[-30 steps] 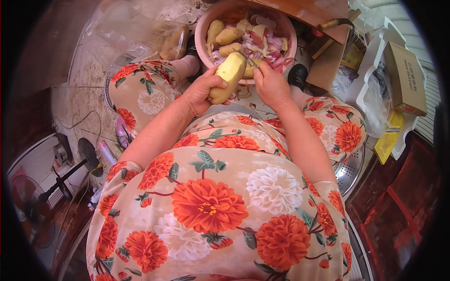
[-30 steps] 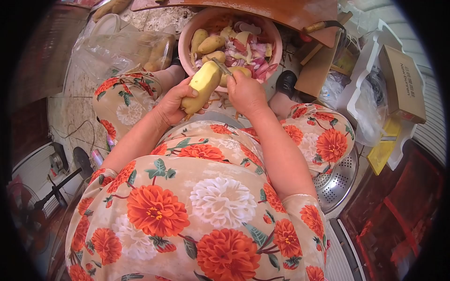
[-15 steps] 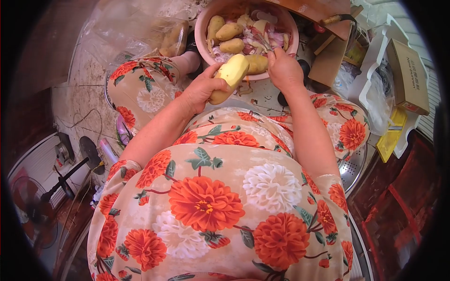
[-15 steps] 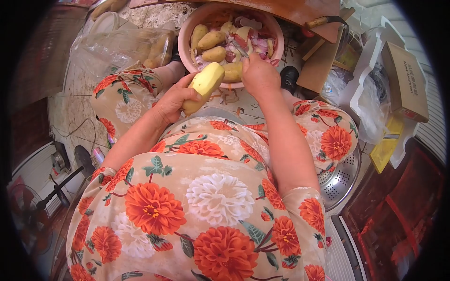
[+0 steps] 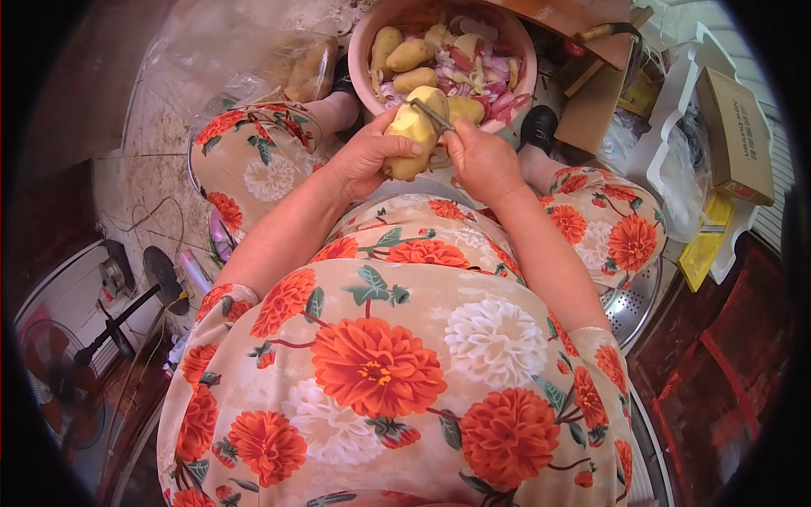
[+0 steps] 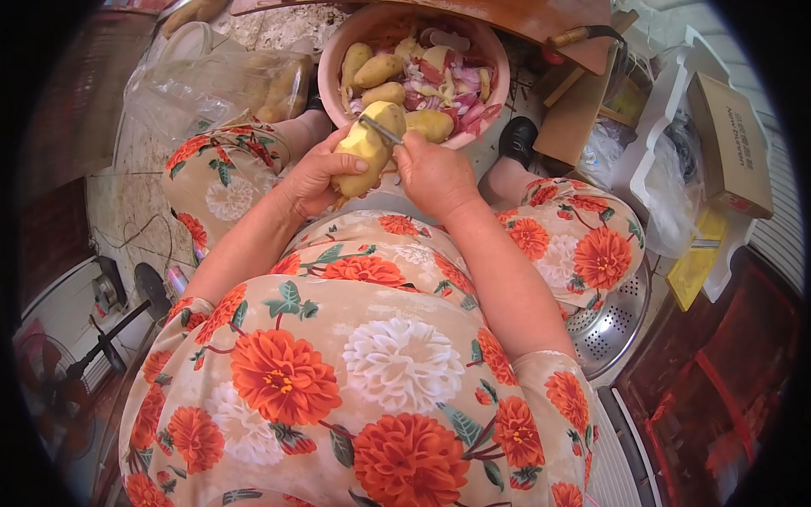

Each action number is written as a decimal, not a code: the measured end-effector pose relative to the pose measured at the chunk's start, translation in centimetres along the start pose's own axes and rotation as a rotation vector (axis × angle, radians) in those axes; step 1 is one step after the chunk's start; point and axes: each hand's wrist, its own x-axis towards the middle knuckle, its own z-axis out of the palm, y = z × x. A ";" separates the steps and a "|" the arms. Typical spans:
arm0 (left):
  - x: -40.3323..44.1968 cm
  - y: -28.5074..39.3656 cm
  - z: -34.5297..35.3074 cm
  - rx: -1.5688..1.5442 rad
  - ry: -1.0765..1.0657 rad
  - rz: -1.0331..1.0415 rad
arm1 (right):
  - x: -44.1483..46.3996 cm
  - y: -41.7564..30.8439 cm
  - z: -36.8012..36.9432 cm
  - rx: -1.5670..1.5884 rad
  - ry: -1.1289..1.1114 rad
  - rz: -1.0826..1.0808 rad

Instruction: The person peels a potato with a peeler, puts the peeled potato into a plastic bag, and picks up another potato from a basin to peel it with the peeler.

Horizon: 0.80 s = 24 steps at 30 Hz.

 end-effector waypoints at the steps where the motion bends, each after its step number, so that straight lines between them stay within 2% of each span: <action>1: -0.2 0.1 0.1 -0.003 -0.008 0.000 | 0.8 0.9 0.1 -0.043 0.021 0.094; 4: -0.7 -0.7 -0.3 -0.077 -0.067 0.031 | 3.2 5.5 1.1 -0.100 0.035 0.215; 8: -0.6 0.1 -1.1 -0.124 -0.039 0.012 | 3.7 3.8 0.2 -0.090 0.149 0.245; 10: 0.3 -0.3 -1.4 -0.218 -0.006 0.040 | 1.7 1.3 -0.4 0.296 0.253 0.079; 11: 0.4 -0.4 -1.4 -0.218 -0.007 0.040 | 0.8 0.4 -0.2 0.295 0.253 0.079; 13: 0.6 -0.4 -1.2 -0.212 -0.003 0.001 | -0.6 -0.8 0.2 0.383 0.101 -0.093; 17: 0.4 -0.3 -0.8 -0.176 -0.020 0.038 | -0.6 -1.1 0.1 0.136 -0.038 -0.086; 19: 0.2 -0.2 -0.7 -0.145 -0.038 0.019 | 1.1 0.0 0.2 -0.042 -0.060 0.008; 21: 0.4 -0.1 -1.0 -0.136 -0.051 0.011 | 2.3 1.4 0.2 -0.058 -0.039 0.043; 23: 0.0 0.1 -0.6 -0.129 -0.058 0.010 | 3.7 4.1 1.3 -0.077 0.032 0.279; 24: -0.6 0.4 -0.1 -0.119 -0.090 0.043 | 4.4 5.4 1.2 -0.074 0.042 0.276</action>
